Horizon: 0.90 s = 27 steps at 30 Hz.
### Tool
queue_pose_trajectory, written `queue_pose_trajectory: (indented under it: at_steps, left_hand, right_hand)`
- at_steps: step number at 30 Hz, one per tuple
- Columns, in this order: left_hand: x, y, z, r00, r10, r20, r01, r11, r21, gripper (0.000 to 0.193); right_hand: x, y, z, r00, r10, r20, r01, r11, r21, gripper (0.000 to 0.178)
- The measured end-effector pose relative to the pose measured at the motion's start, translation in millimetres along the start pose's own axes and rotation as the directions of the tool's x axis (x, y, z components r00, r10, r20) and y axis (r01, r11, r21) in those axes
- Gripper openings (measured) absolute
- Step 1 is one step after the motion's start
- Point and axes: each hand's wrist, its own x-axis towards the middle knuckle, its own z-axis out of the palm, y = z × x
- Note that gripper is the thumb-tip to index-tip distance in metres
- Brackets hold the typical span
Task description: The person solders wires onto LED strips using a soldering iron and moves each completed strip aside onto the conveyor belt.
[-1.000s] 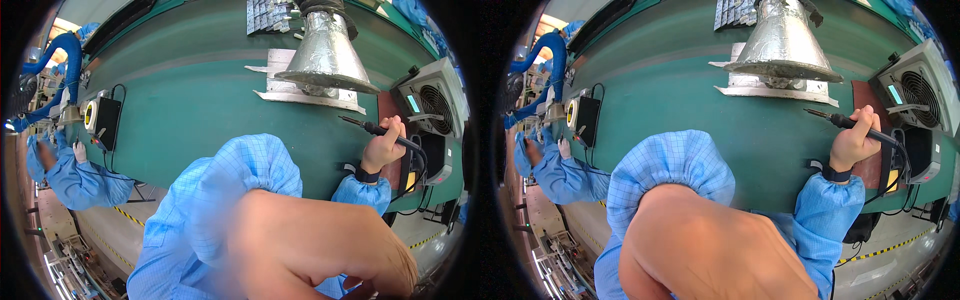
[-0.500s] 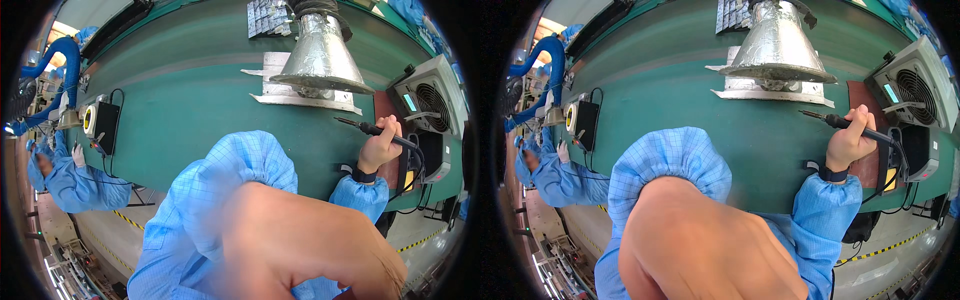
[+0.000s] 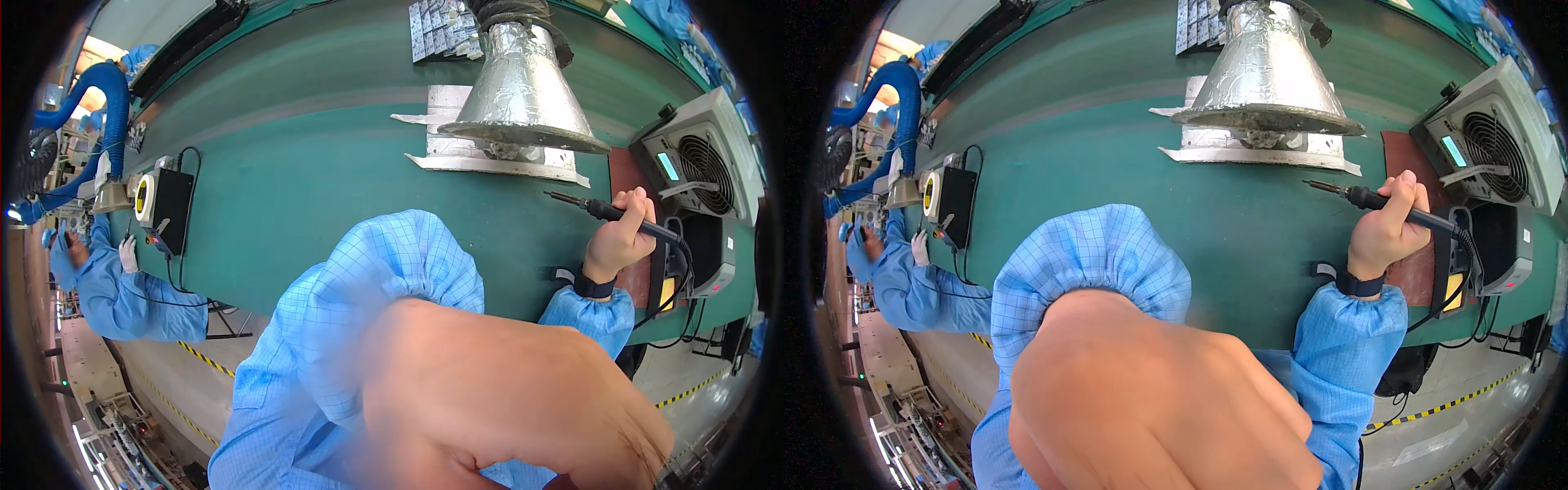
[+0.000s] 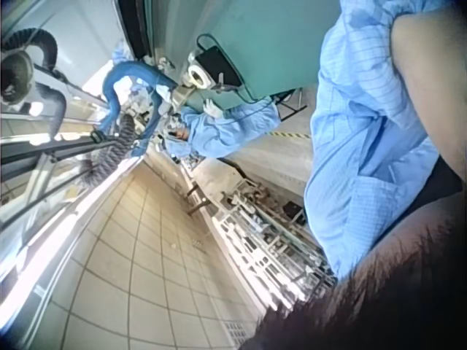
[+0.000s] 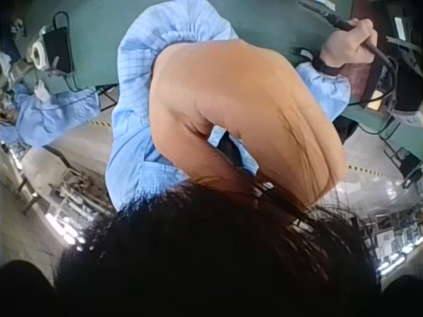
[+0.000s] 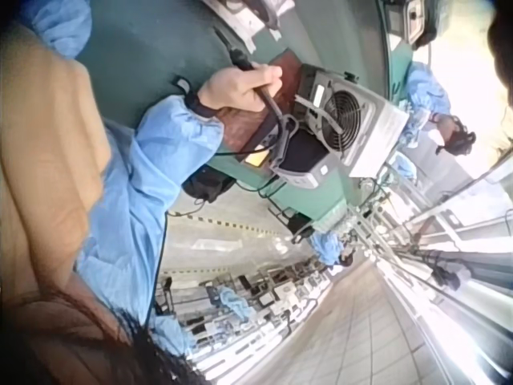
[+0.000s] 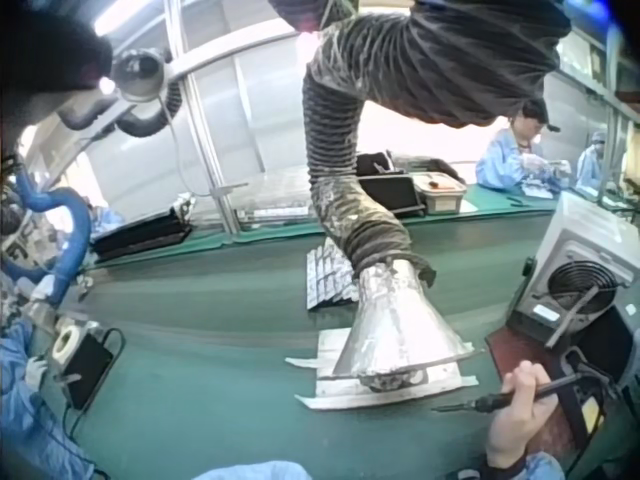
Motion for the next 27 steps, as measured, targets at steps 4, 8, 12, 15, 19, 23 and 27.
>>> queue_pose_trajectory:
  at_steps: [4,8,12,15,19,23,27]
  left_hand:
    - [0,3,-6,0.999,-0.032,0.034,0.032,0.999,-0.007,0.019]
    - [-3,7,8,0.995,-0.066,0.069,0.067,0.998,-0.015,0.02]
    - [-6,10,14,0.995,-0.069,0.078,0.069,0.998,0.0,0.02]
    - [-5,8,15,0.994,-0.06,0.09,0.061,0.998,-0.005,0.019]
    - [-5,6,22,0.994,-0.057,0.09,0.055,0.998,0.028,0.018]
    - [-5,1,18,0.994,-0.046,0.098,0.042,0.998,0.041,0.018]
    - [-3,2,11,0.994,-0.026,0.107,0.021,0.999,0.049,0.017]
  right_hand:
    - [-1,-1,-1,0.999,0.033,0.014,-0.034,0.999,0.031,0.028]
    - [0,0,-3,0.999,0.032,0.018,-0.033,0.999,0.022,0.028]
    - [-1,3,-1,0.999,0.02,0.034,-0.021,0.999,0.025,0.028]
    - [0,-1,-3,1.0,0.027,0.009,-0.027,1.0,0.012,0.028]
    - [-1,-1,-1,0.999,0.048,0.018,-0.048,0.998,0.027,0.029]
    - [0,1,-3,1.0,0.019,0.02,-0.019,1.0,0.004,0.028]
    - [0,0,-1,0.999,0.033,0.017,-0.034,0.999,0.021,0.028]
